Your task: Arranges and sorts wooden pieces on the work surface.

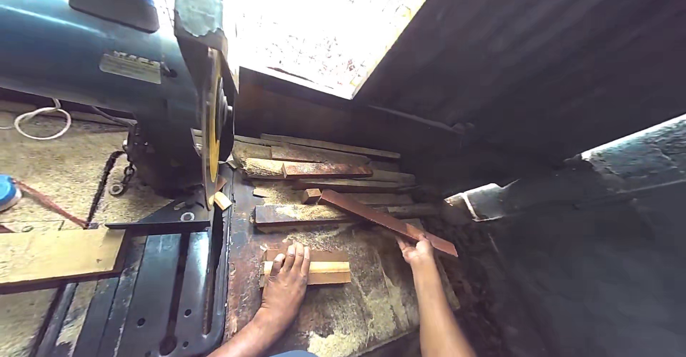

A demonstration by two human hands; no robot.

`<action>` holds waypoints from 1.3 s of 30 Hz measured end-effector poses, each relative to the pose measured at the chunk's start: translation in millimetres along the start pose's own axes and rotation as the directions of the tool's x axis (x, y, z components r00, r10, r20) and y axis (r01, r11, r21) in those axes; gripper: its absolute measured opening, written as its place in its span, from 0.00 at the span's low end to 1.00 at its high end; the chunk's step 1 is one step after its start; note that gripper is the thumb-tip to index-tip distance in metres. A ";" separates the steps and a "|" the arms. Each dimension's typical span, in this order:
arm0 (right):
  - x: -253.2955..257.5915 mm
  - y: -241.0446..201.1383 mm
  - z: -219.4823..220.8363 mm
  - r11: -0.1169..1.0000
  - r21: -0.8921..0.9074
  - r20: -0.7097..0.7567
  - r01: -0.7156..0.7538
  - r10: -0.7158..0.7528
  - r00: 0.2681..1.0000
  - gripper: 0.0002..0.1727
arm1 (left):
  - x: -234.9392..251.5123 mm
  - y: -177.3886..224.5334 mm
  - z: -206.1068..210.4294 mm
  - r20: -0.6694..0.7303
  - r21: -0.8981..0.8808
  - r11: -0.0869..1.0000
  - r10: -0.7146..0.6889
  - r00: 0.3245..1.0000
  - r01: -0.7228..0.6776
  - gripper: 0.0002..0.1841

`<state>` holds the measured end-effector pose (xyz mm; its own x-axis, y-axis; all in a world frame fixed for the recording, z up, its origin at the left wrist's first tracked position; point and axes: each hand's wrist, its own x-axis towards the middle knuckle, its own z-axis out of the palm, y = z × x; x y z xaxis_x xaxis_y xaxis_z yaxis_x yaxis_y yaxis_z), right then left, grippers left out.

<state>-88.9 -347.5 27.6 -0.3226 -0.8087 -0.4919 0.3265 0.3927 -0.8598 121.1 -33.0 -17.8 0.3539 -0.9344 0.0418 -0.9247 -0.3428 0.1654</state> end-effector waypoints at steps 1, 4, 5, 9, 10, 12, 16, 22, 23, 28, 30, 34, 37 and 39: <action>6.1 -1.9 10.6 0.998 -0.069 0.029 -0.009 0.011 1.000 0.28 | 0.3 0.3 1.3 -0.020 0.010 1.000 -0.003 1.000 0.003 0.32; 25.1 -6.4 40.7 0.959 -0.281 0.095 -0.032 0.061 0.994 0.29 | -0.1 1.2 4.9 -0.052 0.033 0.999 -0.009 0.999 0.011 0.31; 28.5 -8.3 50.1 0.927 -0.374 0.095 -0.031 0.072 0.993 0.30 | 0.0 1.6 5.9 -0.070 0.042 0.999 -0.010 0.997 0.013 0.31; 30.0 -7.2 78.8 0.452 -0.831 0.203 0.323 -0.294 0.934 0.33 | 0.1 1.9 5.1 -0.079 0.054 0.998 -0.016 0.997 0.020 0.31; 30.0 -6.2 86.8 0.266 -0.865 0.306 0.426 -0.395 0.866 0.35 | 0.8 1.5 5.1 -0.080 0.055 0.998 -0.020 0.997 0.024 0.31; 18.0 -3.5 112.4 0.029 -0.804 0.524 0.594 -0.436 0.731 0.34 | 1.2 1.7 6.3 -0.101 0.058 0.998 -0.029 0.995 0.035 0.30; -13.2 23.2 182.6 -0.148 -0.485 0.866 0.862 -0.215 0.451 0.18 | -0.4 1.9 9.1 -0.118 0.053 0.998 -0.030 0.993 0.036 0.30; -22.4 58.8 281.0 -0.234 -0.175 0.970 0.956 0.128 0.208 0.20 | -1.2 0.9 12.2 -0.155 0.092 0.995 -0.031 0.988 0.046 0.30; -18.9 62.0 292.3 -0.253 -0.165 0.955 0.953 0.201 0.219 0.22 | -1.4 0.4 13.1 -0.165 0.100 0.994 -0.029 0.986 0.046 0.30; -10.3 60.0 324.9 -0.289 -0.143 0.812 0.947 0.513 0.279 0.26 | -0.6 -0.4 17.1 -0.183 0.087 0.995 -0.029 0.983 0.045 0.30; -16.2 56.5 324.9 -0.292 -0.127 0.817 0.948 0.511 0.267 0.23 | -0.9 -0.9 17.1 -0.178 0.086 0.995 -0.029 0.984 0.045 0.30; -11.8 54.3 318.6 -0.310 -0.101 0.866 0.945 0.440 0.236 0.25 | -0.8 0.4 17.3 -0.197 0.071 0.996 -0.040 0.980 0.055 0.29; -8.8 47.6 324.5 -0.354 -0.028 0.879 0.935 0.437 0.192 0.28 | -1.3 -0.1 16.9 -0.197 0.074 0.996 -0.036 0.980 0.051 0.29; -11.6 39.4 325.9 -0.368 -0.002 0.882 0.930 0.438 0.175 0.26 | -1.3 0.5 17.9 -0.191 0.083 0.996 -0.028 0.981 0.044 0.29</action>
<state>217.3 -465.4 44.1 0.8698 -0.3556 -0.3420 -0.4219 -0.8955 -0.1418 117.7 -33.7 -35.4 0.3998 -0.8886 0.2248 -0.9165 -0.3908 0.0851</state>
